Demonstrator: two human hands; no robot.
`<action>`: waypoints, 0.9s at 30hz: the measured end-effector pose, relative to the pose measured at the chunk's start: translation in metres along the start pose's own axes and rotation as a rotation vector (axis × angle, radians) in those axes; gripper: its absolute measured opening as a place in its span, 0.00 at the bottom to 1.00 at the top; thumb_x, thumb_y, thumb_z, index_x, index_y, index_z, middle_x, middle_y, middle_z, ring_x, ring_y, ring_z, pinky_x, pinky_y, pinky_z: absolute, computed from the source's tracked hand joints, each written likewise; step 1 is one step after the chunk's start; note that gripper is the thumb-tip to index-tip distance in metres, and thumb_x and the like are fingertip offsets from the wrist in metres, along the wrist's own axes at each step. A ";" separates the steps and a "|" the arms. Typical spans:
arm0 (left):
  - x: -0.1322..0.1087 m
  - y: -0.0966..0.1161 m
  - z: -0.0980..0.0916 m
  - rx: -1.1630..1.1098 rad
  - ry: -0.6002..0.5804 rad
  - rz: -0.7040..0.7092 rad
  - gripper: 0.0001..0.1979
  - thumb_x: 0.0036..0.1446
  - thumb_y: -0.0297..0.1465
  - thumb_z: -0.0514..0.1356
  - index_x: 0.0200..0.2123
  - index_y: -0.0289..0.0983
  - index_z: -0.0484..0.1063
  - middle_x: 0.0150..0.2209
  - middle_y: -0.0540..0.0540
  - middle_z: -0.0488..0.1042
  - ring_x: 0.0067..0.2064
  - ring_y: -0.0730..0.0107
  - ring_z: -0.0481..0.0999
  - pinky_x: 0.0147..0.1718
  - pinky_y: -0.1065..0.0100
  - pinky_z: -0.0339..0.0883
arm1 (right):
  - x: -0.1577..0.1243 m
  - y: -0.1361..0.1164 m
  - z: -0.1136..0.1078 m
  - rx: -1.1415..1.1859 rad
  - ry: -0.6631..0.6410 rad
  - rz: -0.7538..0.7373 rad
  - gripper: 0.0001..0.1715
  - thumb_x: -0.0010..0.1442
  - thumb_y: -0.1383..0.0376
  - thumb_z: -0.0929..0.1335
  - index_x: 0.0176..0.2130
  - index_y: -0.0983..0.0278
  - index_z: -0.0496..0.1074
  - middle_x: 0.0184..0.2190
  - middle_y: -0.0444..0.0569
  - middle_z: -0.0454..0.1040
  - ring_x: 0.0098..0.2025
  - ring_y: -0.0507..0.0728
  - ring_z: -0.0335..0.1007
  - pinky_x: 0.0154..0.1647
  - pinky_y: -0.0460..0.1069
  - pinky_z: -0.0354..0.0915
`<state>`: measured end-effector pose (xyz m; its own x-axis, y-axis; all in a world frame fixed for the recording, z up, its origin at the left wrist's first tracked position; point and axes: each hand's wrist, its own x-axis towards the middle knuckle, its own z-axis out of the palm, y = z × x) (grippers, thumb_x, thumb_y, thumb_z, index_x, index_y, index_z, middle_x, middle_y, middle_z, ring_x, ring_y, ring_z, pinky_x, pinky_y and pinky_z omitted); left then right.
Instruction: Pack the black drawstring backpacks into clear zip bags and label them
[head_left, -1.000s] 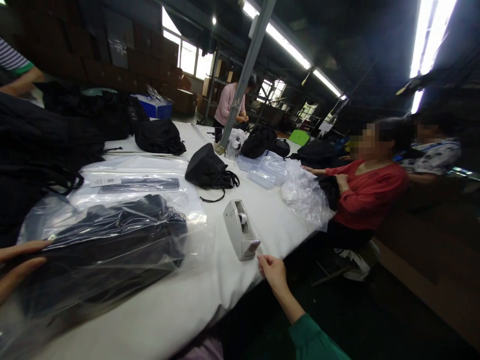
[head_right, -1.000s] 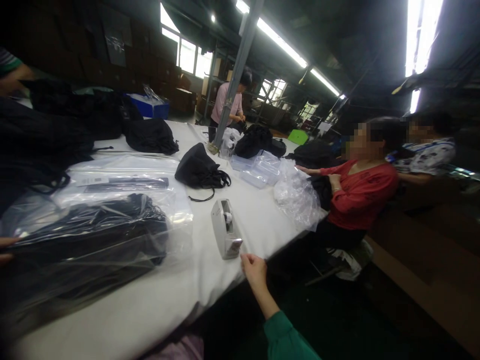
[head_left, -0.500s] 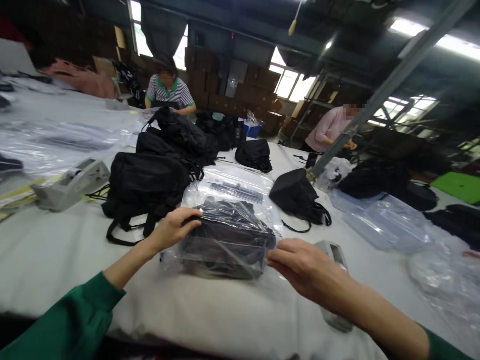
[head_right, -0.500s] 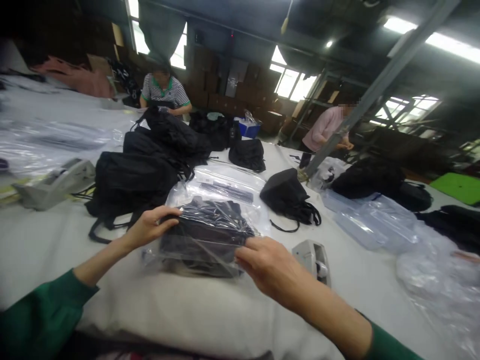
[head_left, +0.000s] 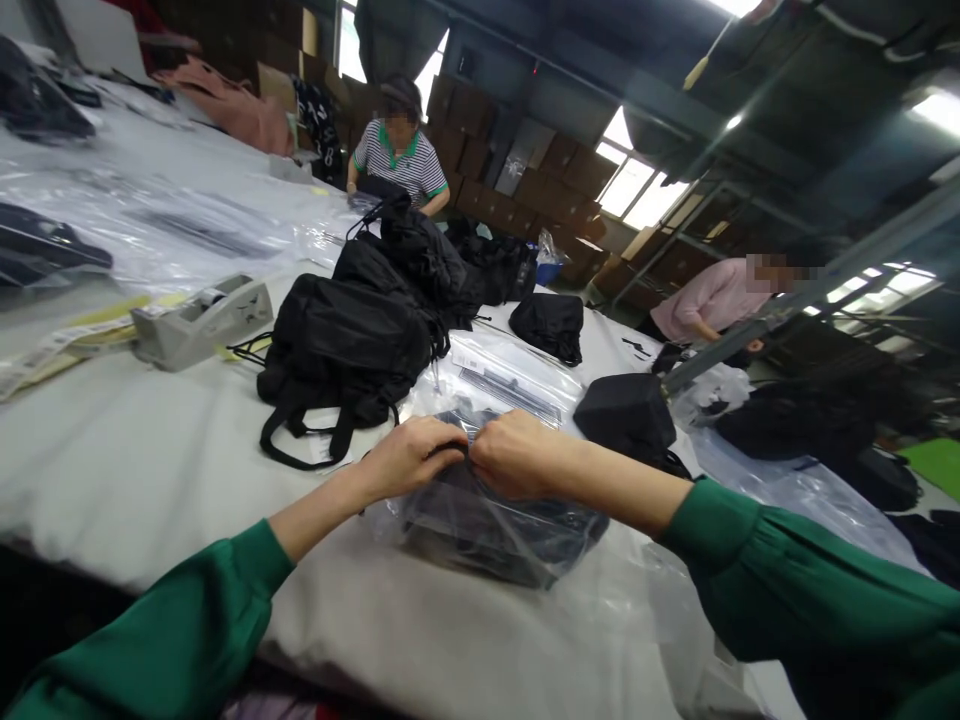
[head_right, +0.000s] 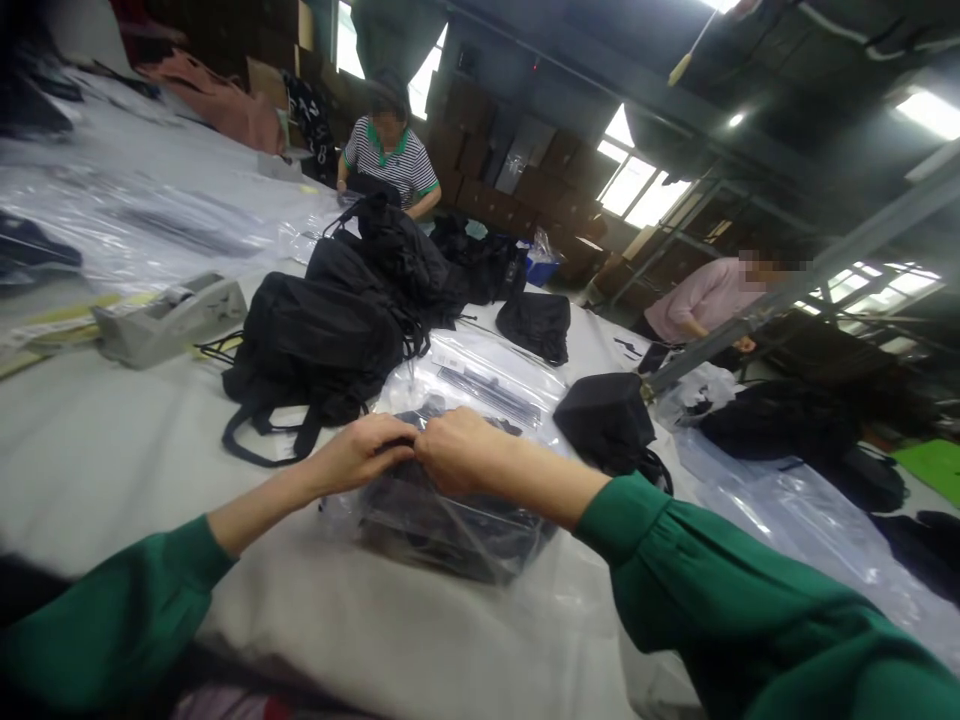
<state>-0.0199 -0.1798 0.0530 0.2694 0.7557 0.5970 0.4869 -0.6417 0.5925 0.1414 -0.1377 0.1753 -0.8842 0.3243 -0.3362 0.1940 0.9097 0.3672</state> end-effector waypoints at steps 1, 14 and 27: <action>0.000 0.000 0.001 0.009 -0.004 -0.003 0.10 0.61 0.34 0.60 0.45 0.38 0.73 0.42 0.44 0.78 0.43 0.61 0.76 0.43 0.62 0.67 | 0.001 -0.002 0.000 0.001 -0.010 0.008 0.08 0.57 0.67 0.68 0.30 0.66 0.78 0.23 0.54 0.77 0.24 0.61 0.73 0.23 0.49 0.59; 0.001 -0.006 0.009 0.057 -0.031 -0.053 0.12 0.52 0.33 0.68 0.37 0.38 0.70 0.35 0.48 0.76 0.39 0.62 0.73 0.41 0.63 0.61 | 0.002 0.020 -0.005 0.239 -0.045 0.117 0.27 0.57 0.60 0.74 0.53 0.67 0.69 0.26 0.49 0.76 0.27 0.57 0.72 0.24 0.46 0.55; 0.000 -0.018 0.011 -0.075 -0.060 -0.112 0.14 0.54 0.38 0.67 0.39 0.38 0.69 0.36 0.47 0.75 0.39 0.64 0.73 0.39 0.65 0.65 | -0.034 0.004 0.037 0.412 0.380 0.318 0.21 0.71 0.60 0.58 0.57 0.67 0.66 0.52 0.59 0.74 0.53 0.62 0.70 0.55 0.57 0.63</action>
<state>-0.0194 -0.1670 0.0361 0.2668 0.8281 0.4930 0.4540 -0.5592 0.6937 0.1879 -0.1355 0.1565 -0.8306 0.5492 0.0925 0.5523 0.8336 0.0099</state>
